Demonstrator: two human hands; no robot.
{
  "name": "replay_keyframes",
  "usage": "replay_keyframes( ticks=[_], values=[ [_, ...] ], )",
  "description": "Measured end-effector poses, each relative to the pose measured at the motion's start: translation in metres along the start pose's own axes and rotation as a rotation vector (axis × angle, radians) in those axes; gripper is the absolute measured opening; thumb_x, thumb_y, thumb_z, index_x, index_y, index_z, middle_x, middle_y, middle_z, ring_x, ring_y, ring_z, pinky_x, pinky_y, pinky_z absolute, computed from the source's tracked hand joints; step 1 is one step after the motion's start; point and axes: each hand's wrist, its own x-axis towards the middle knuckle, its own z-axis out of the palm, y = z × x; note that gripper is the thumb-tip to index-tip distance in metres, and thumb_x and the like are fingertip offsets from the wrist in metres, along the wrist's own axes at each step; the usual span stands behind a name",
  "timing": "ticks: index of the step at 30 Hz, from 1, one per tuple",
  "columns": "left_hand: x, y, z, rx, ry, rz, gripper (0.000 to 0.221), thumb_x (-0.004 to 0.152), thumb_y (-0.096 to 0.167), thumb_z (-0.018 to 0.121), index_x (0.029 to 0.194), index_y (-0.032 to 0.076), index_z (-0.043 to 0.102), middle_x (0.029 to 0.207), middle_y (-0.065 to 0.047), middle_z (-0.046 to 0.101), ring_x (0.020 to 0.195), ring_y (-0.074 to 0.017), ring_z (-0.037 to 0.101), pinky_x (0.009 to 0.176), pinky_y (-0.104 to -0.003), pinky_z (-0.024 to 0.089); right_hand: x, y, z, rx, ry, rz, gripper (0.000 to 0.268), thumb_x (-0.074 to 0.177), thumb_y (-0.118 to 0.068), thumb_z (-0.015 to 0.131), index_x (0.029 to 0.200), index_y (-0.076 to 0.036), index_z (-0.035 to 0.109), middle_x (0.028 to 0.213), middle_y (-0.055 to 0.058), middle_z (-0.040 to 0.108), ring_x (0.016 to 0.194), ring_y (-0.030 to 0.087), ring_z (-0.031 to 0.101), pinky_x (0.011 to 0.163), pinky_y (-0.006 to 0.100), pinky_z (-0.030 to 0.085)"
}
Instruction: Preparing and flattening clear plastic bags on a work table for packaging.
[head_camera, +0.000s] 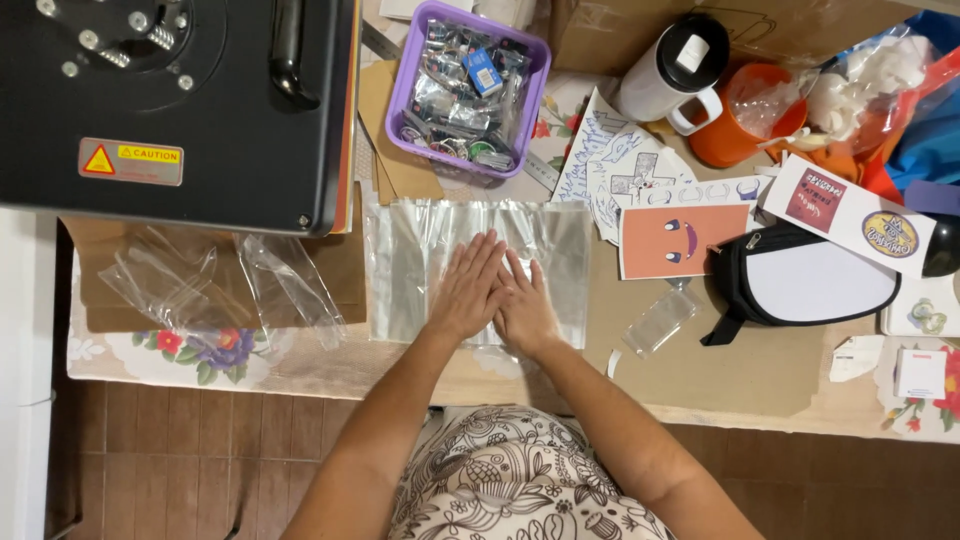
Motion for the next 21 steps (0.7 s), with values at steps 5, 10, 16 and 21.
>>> replay_keyframes(
  ticks=[5,10,16,21],
  values=[
    [0.0,-0.003,-0.006,0.123,0.013,-0.069,0.069,0.1,0.056,0.039,0.157,0.017,0.035,0.164,-0.01,0.033,0.15,-0.0316,0.03,0.122,-0.055,0.016,-0.01,0.005,0.005,-0.056,0.205,0.097,0.065,0.095,-0.044,0.039,0.157,-0.024,0.037,0.159,-0.002,0.042,0.15,0.03,0.028,0.12,0.055,0.017],
    [-0.007,-0.001,-0.027,0.144,-0.013,-0.221,0.074,0.1,0.062,0.041,0.159,0.019,0.03,0.166,-0.016,0.024,0.152,-0.0363,0.025,0.123,-0.057,0.012,-0.018,0.013,-0.018,0.023,0.026,0.276,0.086,0.095,-0.071,0.034,0.158,-0.013,0.033,0.168,0.007,0.022,0.155,0.037,0.011,0.119,0.064,0.006],
    [-0.018,-0.017,-0.047,0.122,-0.045,-0.374,0.077,0.1,0.061,0.045,0.161,0.016,0.029,0.169,-0.014,0.016,0.155,-0.0334,0.015,0.125,-0.052,0.005,-0.024,0.024,-0.033,-0.002,-0.013,0.307,0.093,0.093,-0.076,0.029,0.16,-0.011,0.025,0.169,0.011,0.018,0.155,0.039,0.008,0.116,0.069,0.011],
    [-0.033,-0.036,-0.042,0.163,-0.001,-0.396,0.082,0.098,0.063,0.044,0.161,0.013,0.026,0.169,-0.016,0.016,0.155,-0.0333,0.015,0.125,-0.053,0.007,-0.027,0.028,-0.03,-0.029,-0.022,0.302,0.096,0.093,-0.076,0.029,0.159,-0.007,0.025,0.168,0.015,0.02,0.154,0.04,0.012,0.115,0.07,0.015]
  ],
)
